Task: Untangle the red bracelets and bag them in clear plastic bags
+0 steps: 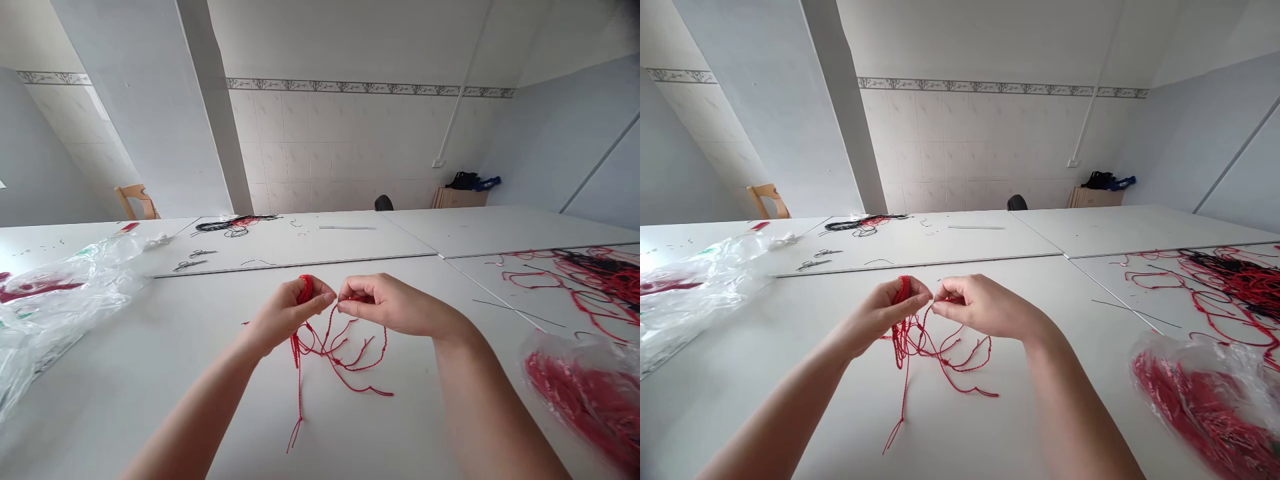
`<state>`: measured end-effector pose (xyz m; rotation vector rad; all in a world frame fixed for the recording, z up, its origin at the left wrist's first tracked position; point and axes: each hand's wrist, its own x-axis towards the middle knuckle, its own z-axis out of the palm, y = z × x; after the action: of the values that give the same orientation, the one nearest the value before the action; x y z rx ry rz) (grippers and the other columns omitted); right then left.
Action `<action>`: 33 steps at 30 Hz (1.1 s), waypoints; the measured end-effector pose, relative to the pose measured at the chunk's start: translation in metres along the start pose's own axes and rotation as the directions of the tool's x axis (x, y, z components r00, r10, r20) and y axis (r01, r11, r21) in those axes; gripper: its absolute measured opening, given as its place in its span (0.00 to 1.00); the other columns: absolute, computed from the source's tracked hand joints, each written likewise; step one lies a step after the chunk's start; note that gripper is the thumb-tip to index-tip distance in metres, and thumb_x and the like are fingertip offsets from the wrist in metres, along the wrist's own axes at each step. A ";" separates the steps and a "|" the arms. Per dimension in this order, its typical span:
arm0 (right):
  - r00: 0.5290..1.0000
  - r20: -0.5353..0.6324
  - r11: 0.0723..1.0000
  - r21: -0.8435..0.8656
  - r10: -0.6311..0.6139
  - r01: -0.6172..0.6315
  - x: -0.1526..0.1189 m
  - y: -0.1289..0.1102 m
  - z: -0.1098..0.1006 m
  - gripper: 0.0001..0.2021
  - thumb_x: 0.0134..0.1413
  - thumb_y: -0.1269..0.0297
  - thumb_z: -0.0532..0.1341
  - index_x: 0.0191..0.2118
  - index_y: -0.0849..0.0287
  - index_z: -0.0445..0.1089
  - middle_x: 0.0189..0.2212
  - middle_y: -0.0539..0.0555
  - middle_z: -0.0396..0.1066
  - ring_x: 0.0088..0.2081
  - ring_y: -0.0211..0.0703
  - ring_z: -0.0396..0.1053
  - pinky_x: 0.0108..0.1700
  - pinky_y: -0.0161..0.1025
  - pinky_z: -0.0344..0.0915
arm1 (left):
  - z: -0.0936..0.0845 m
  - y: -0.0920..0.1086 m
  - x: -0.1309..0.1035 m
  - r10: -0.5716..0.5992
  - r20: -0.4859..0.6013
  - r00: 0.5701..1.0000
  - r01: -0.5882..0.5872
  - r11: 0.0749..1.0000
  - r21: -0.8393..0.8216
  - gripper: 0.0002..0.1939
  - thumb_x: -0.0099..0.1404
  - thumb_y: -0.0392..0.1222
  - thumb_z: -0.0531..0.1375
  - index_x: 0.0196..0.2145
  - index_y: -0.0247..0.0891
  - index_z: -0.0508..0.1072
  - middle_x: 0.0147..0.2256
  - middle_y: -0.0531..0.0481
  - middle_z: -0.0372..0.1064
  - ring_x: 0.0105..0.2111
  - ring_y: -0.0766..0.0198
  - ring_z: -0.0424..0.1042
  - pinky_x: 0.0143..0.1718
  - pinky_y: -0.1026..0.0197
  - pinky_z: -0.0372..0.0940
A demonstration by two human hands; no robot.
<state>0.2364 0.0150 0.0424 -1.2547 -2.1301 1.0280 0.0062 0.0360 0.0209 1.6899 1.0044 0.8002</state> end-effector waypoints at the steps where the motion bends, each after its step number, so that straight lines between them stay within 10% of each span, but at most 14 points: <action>1: 1.000 -0.023 1.000 0.004 -0.009 0.009 0.000 0.000 0.001 0.15 0.66 0.49 0.59 0.33 0.54 0.67 0.26 0.47 0.56 0.25 0.37 0.49 0.26 0.37 0.47 | -0.001 0.000 0.000 -0.003 -0.036 0.999 0.004 1.000 0.030 0.19 0.67 0.59 0.65 0.36 0.39 0.75 0.27 0.54 0.54 0.25 0.67 0.48 0.25 0.61 0.45; 24: 0.954 -0.276 0.991 0.030 -0.117 0.130 -0.003 -0.015 0.010 0.08 0.67 0.55 0.61 0.38 0.51 0.73 0.25 0.47 0.61 0.26 0.37 0.54 0.27 0.37 0.52 | -0.010 0.010 -0.008 0.076 -0.194 0.978 -0.070 0.997 0.034 0.20 0.65 0.59 0.65 0.29 0.40 0.75 0.25 0.53 0.57 0.23 0.67 0.48 0.25 0.60 0.46; 33: 0.946 -0.291 0.989 -0.025 -0.145 0.144 0.003 -0.017 0.025 0.06 0.67 0.60 0.60 0.39 0.51 0.72 0.27 0.47 0.66 0.27 0.37 0.59 0.29 0.37 0.56 | -0.007 0.014 -0.009 0.061 -0.134 0.989 -0.055 0.997 0.053 0.17 0.68 0.57 0.64 0.37 0.40 0.78 0.35 0.47 0.74 0.38 0.58 0.71 0.36 0.59 0.62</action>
<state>0.2084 0.0036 0.0406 -1.1518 -1.9615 0.7275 0.0002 0.0281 0.0357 1.7321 1.0797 0.9461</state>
